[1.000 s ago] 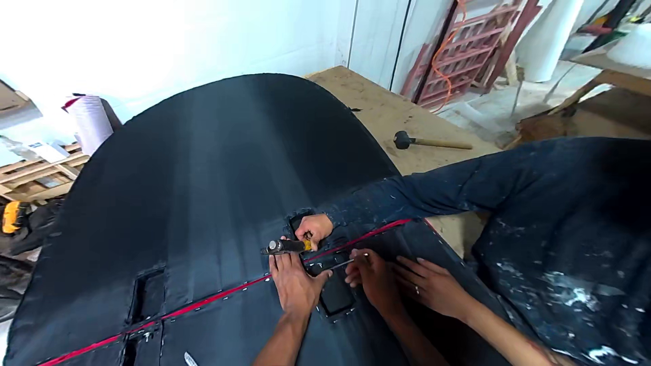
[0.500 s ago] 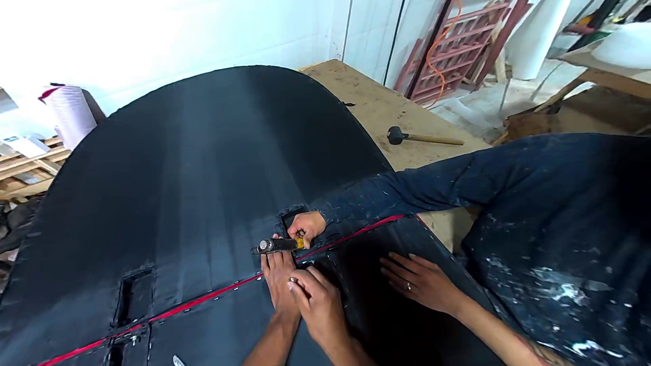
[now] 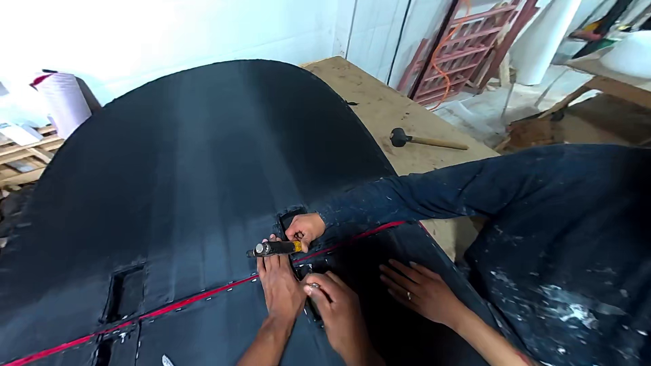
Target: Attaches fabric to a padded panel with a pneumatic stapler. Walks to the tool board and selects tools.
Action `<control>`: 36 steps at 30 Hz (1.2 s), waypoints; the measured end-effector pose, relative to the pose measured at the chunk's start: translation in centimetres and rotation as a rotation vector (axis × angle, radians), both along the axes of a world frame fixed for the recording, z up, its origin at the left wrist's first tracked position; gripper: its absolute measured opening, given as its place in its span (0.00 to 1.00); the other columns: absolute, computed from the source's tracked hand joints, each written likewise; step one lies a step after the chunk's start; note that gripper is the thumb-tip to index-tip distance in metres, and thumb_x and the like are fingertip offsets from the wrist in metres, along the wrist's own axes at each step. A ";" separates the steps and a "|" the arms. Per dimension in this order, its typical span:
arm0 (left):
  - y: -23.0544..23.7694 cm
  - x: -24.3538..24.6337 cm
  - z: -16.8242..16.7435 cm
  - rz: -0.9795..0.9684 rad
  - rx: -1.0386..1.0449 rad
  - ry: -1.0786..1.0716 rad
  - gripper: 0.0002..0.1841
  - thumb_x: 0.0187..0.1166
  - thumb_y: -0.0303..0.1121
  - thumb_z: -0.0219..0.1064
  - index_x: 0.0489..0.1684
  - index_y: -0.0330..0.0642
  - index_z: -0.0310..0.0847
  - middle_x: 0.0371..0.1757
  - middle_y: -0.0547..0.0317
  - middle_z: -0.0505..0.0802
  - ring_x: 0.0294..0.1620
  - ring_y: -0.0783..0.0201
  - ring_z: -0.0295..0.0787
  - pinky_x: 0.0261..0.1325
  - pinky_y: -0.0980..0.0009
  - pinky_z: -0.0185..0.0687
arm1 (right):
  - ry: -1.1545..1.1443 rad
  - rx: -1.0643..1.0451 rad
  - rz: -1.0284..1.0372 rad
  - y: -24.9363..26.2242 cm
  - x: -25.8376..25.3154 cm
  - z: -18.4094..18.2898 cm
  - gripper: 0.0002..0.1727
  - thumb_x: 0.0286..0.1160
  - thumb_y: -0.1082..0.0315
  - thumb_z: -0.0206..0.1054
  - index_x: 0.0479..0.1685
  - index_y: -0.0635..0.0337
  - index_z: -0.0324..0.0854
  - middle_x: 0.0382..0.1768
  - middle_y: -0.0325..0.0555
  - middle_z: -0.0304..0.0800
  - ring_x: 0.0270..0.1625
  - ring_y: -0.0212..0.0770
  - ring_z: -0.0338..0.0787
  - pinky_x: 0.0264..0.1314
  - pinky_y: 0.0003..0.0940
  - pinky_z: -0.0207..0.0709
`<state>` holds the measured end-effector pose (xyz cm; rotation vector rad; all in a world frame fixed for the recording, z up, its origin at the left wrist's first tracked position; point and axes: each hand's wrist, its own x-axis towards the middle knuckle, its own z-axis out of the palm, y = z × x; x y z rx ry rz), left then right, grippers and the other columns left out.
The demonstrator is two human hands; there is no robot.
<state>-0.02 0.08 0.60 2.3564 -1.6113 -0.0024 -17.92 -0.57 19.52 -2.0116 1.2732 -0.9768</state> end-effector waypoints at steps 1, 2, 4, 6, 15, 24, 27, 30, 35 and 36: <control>0.0 -0.1 0.0 0.013 0.018 0.000 0.50 0.55 0.71 0.68 0.80 0.50 0.77 0.83 0.54 0.79 0.90 0.52 0.62 0.93 0.43 0.41 | -0.020 0.117 0.017 0.5 1.2 1.5 0.06 0.66 0.80 0.70 0.34 0.77 0.90 0.33 0.60 0.94 0.35 0.48 0.93 0.44 0.33 0.84; 0.0 -0.1 0.1 0.024 0.035 0.011 0.51 0.55 0.74 0.68 0.80 0.50 0.77 0.84 0.54 0.79 0.91 0.52 0.61 0.94 0.43 0.40 | -0.035 0.178 0.027 0.9 2.0 2.1 0.06 0.65 0.82 0.69 0.36 0.79 0.90 0.35 0.64 0.93 0.37 0.51 0.93 0.47 0.36 0.85; -0.1 -0.1 0.1 0.051 0.052 0.031 0.48 0.56 0.72 0.69 0.79 0.52 0.78 0.83 0.56 0.79 0.91 0.53 0.61 0.94 0.45 0.39 | -0.079 0.133 0.045 1.2 2.6 -0.8 0.07 0.65 0.80 0.71 0.37 0.77 0.91 0.36 0.62 0.93 0.39 0.48 0.93 0.48 0.33 0.85; 0.0 -0.2 0.3 0.059 0.049 0.037 0.46 0.58 0.69 0.70 0.79 0.53 0.78 0.84 0.57 0.79 0.91 0.53 0.61 0.94 0.44 0.40 | -0.168 -0.099 0.044 1.2 2.9 -11.2 0.07 0.71 0.67 0.74 0.41 0.60 0.93 0.37 0.44 0.92 0.38 0.33 0.92 0.42 0.23 0.88; 0.7 0.4 0.4 0.043 -0.005 0.028 0.39 0.67 0.64 0.62 0.78 0.52 0.79 0.82 0.57 0.81 0.90 0.52 0.64 0.92 0.42 0.45 | -0.045 0.033 0.003 0.1 5.6 -13.8 0.16 0.82 0.51 0.66 0.50 0.51 0.91 0.37 0.32 0.92 0.33 0.26 0.90 0.36 0.28 0.89; -0.1 0.8 -1.7 0.019 -0.105 0.028 0.54 0.54 0.77 0.68 0.80 0.49 0.76 0.86 0.50 0.76 0.91 0.47 0.60 0.93 0.41 0.40 | -0.519 0.618 -0.250 -5.4 0.9 -17.0 0.22 0.95 0.57 0.50 0.62 0.69 0.79 0.31 0.50 0.93 0.25 0.44 0.91 0.23 0.36 0.86; 0.0 0.1 -1.9 0.014 -0.087 0.022 0.52 0.55 0.78 0.65 0.78 0.49 0.78 0.83 0.51 0.79 0.89 0.47 0.64 0.93 0.41 0.41 | -0.531 0.670 -0.229 -4.6 0.4 -16.3 0.22 0.94 0.56 0.52 0.64 0.67 0.79 0.34 0.49 0.89 0.26 0.43 0.88 0.22 0.34 0.83; -0.3 -0.3 -1.0 0.017 -0.063 0.029 0.52 0.53 0.80 0.66 0.74 0.49 0.82 0.79 0.51 0.83 0.87 0.48 0.68 0.93 0.42 0.43 | -0.425 0.696 -0.235 -4.5 0.3 -15.7 0.24 0.94 0.53 0.52 0.59 0.66 0.83 0.29 0.46 0.88 0.21 0.39 0.83 0.19 0.33 0.78; -0.1 -0.3 0.2 0.049 0.021 0.072 0.54 0.46 0.79 0.71 0.76 0.51 0.80 0.80 0.54 0.81 0.89 0.48 0.65 0.94 0.41 0.40 | -0.242 0.521 -0.131 -3.2 0.6 -15.7 0.21 0.94 0.55 0.49 0.58 0.63 0.81 0.32 0.43 0.92 0.25 0.40 0.90 0.24 0.37 0.87; 0.0 -0.4 0.1 0.049 0.037 0.064 0.54 0.48 0.78 0.70 0.77 0.51 0.80 0.81 0.53 0.81 0.89 0.48 0.63 0.94 0.42 0.39 | -0.193 0.451 -0.099 -2.4 1.0 -15.5 0.19 0.93 0.56 0.50 0.59 0.61 0.81 0.32 0.40 0.91 0.26 0.38 0.90 0.27 0.36 0.88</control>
